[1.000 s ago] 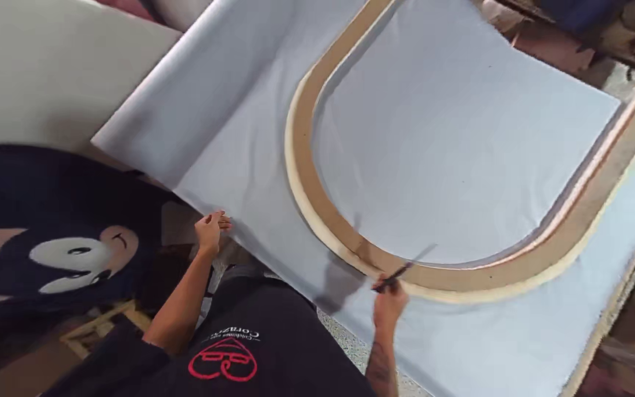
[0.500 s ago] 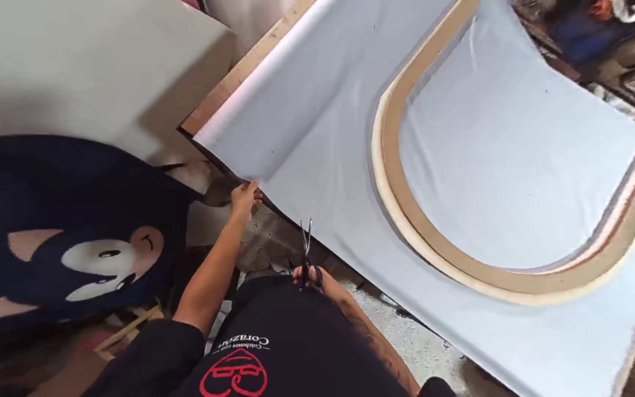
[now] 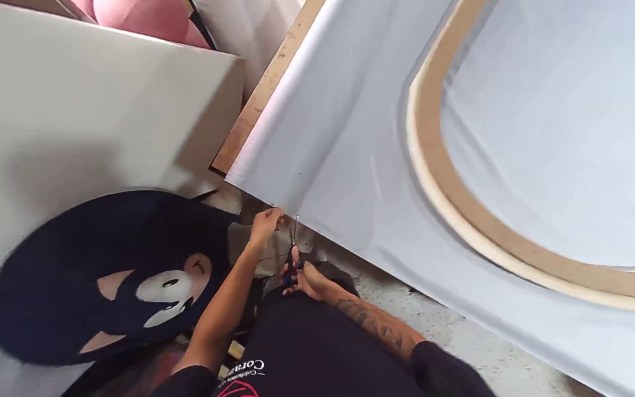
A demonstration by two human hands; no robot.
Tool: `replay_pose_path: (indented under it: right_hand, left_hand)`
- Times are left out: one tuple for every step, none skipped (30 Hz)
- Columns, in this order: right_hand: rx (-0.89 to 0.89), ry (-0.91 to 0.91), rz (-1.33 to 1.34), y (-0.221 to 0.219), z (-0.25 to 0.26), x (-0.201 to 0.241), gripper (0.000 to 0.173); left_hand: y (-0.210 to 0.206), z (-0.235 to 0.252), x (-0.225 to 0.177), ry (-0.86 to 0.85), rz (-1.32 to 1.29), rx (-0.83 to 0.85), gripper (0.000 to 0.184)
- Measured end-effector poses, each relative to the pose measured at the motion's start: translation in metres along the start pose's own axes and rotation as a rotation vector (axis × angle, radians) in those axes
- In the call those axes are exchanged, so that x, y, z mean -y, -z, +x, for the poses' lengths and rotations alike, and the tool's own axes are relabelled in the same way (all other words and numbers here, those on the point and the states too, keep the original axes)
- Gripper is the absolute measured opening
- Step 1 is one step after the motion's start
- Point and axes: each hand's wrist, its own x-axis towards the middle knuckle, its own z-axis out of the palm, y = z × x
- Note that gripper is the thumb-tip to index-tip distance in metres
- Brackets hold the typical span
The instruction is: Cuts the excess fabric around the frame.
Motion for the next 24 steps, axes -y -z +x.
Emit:
replay_pose_path:
  right_hand:
    - [-0.021, 0.007, -0.008, 0.000, 0.006, 0.001, 0.068]
    - [-0.033, 0.007, -0.007, -0.002, 0.009, -0.003, 0.067]
    - [-0.036, 0.018, -0.002, -0.004, 0.012, -0.005, 0.067]
    - [-0.031, 0.030, -0.002, -0.006, 0.014, -0.003, 0.066]
    - [-0.023, 0.040, 0.001, -0.009, 0.016, 0.000, 0.065]
    - [-0.022, 0.046, 0.007, -0.012, 0.019, 0.005, 0.065]
    - [-0.029, 0.048, 0.014, -0.016, 0.024, 0.009, 0.065]
    - [-0.038, 0.041, 0.020, -0.020, 0.030, 0.011, 0.065]
    - [-0.048, 0.024, 0.028, -0.024, 0.036, 0.010, 0.066]
    - [-0.059, 0.009, 0.041, -0.029, 0.044, 0.008, 0.067]
    - [-0.068, 0.020, 0.053, -0.032, 0.055, 0.013, 0.068]
    - [-0.078, 0.041, 0.067, -0.035, 0.063, 0.014, 0.068]
    - [-0.082, 0.070, 0.081, -0.039, 0.070, 0.013, 0.067]
    - [-0.078, 0.098, 0.096, -0.042, 0.076, 0.012, 0.067]
    - [-0.074, 0.123, 0.109, -0.046, 0.081, 0.009, 0.067]
    - [-0.076, 0.141, 0.121, -0.051, 0.085, 0.006, 0.067]
    - [-0.085, 0.160, 0.128, -0.056, 0.087, 0.003, 0.066]
    - [-0.098, 0.189, 0.128, -0.060, 0.090, 0.002, 0.065]
    - [-0.107, 0.224, 0.125, -0.063, 0.091, -0.001, 0.064]
    - [-0.115, 0.264, 0.119, -0.067, 0.091, -0.004, 0.062]
    - [-0.129, 0.311, 0.108, -0.071, 0.092, -0.005, 0.060]
    - [-0.139, 0.351, 0.100, -0.074, 0.091, -0.005, 0.058]
    - [-0.155, 0.377, 0.106, -0.078, 0.090, -0.005, 0.057]
    - [-0.181, 0.390, 0.127, -0.081, 0.090, -0.005, 0.056]
  left_hand:
    - [0.000, 0.003, -0.002, -0.038, -0.031, 0.003, 0.045]
    - [0.001, 0.000, -0.001, -0.056, -0.074, -0.011, 0.042]
    - [0.001, -0.002, -0.004, -0.070, -0.109, -0.033, 0.040]
    - [0.001, -0.003, -0.010, -0.077, -0.120, -0.057, 0.038]
    - [0.004, -0.004, -0.015, -0.078, -0.087, -0.078, 0.037]
    - [0.009, -0.003, -0.020, -0.079, -0.003, -0.089, 0.039]
    - [0.015, -0.002, -0.023, -0.079, 0.120, -0.095, 0.042]
    - [0.022, -0.001, -0.020, -0.077, 0.241, -0.091, 0.044]
    - [0.027, -0.001, -0.015, -0.073, 0.321, -0.079, 0.045]
    - [0.033, 0.000, -0.007, -0.070, 0.357, -0.061, 0.047]
    - [0.036, 0.008, -0.004, -0.079, 0.365, -0.036, 0.049]
    - [0.036, 0.015, 0.000, -0.081, 0.358, -0.019, 0.051]
    - [0.036, 0.021, 0.001, -0.091, 0.344, -0.019, 0.052]
    - [0.035, 0.026, 0.002, -0.101, 0.329, -0.032, 0.051]
    - [0.035, 0.031, 0.002, -0.104, 0.320, -0.041, 0.049]
    - [0.035, 0.035, 0.001, -0.087, 0.309, -0.037, 0.047]
    - [0.036, 0.038, 0.000, -0.062, 0.278, -0.023, 0.045]
    - [0.036, 0.041, -0.003, -0.048, 0.227, -0.004, 0.044]
    - [0.036, 0.042, -0.003, -0.036, 0.170, 0.008, 0.043]
    - [0.037, 0.042, -0.001, -0.036, 0.103, 0.016, 0.041]
    - [0.037, 0.041, 0.001, -0.054, 0.026, 0.023, 0.039]
    - [0.038, 0.040, 0.001, -0.076, -0.034, 0.030, 0.037]
    - [0.038, 0.036, 0.001, -0.097, -0.077, 0.043, 0.035]
    - [0.039, 0.030, 0.000, -0.105, -0.095, 0.063, 0.034]
